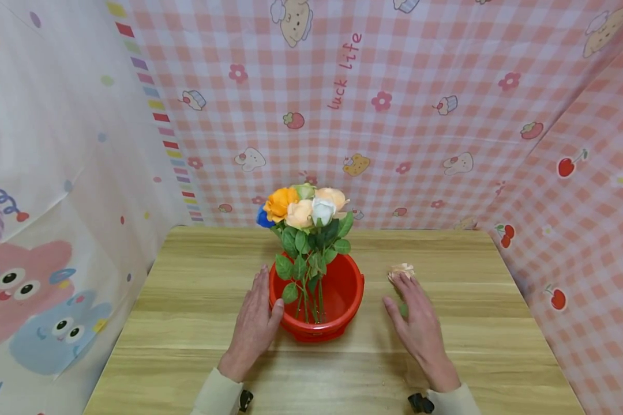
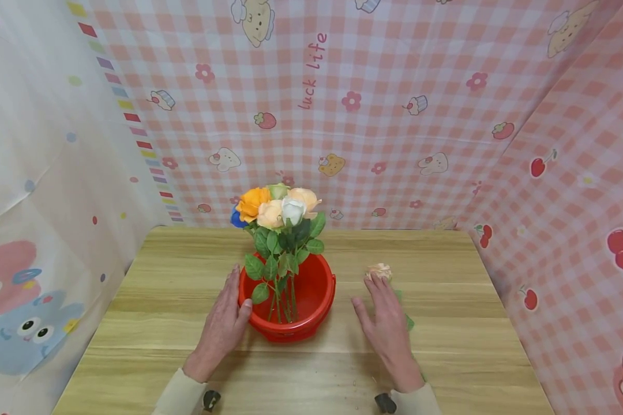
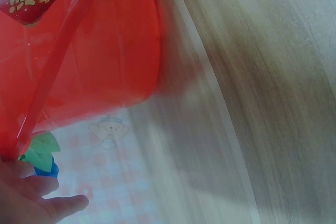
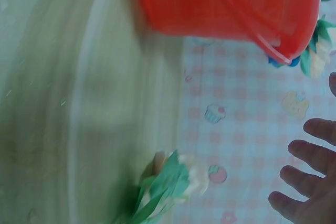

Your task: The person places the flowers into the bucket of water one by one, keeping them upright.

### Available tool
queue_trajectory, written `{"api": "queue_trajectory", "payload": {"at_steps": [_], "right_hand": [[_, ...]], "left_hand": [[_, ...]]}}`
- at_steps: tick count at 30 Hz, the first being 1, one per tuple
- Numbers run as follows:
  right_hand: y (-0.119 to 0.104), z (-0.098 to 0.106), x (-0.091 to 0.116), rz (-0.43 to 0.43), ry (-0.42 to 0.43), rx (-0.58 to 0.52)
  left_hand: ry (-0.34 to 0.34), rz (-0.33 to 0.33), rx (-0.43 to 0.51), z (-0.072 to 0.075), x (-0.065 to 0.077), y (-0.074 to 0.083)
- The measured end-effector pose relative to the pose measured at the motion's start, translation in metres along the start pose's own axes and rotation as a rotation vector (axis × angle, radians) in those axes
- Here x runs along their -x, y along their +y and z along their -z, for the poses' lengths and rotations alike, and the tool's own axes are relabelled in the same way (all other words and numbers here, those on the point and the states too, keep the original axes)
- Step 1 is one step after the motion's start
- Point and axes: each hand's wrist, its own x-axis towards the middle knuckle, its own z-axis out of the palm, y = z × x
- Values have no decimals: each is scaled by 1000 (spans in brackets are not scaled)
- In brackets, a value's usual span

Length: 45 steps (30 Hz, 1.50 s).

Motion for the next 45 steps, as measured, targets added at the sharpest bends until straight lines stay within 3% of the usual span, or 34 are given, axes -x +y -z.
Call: {"api": "queue_trajectory", "payload": {"at_steps": [17,24,31,45], "right_hand": [[35,13,25,-52,-11,70],[45,17,36,-36,15,92],[55,21,47,-110,-29,104],[71,25,67,-169,-13,89]], "left_hand": [[-8,6,0,1,0,1],[-10,11,-2,1,0,1],[-10,11,0,0,0,2],[-7,1,-4,0,0,1]]}}
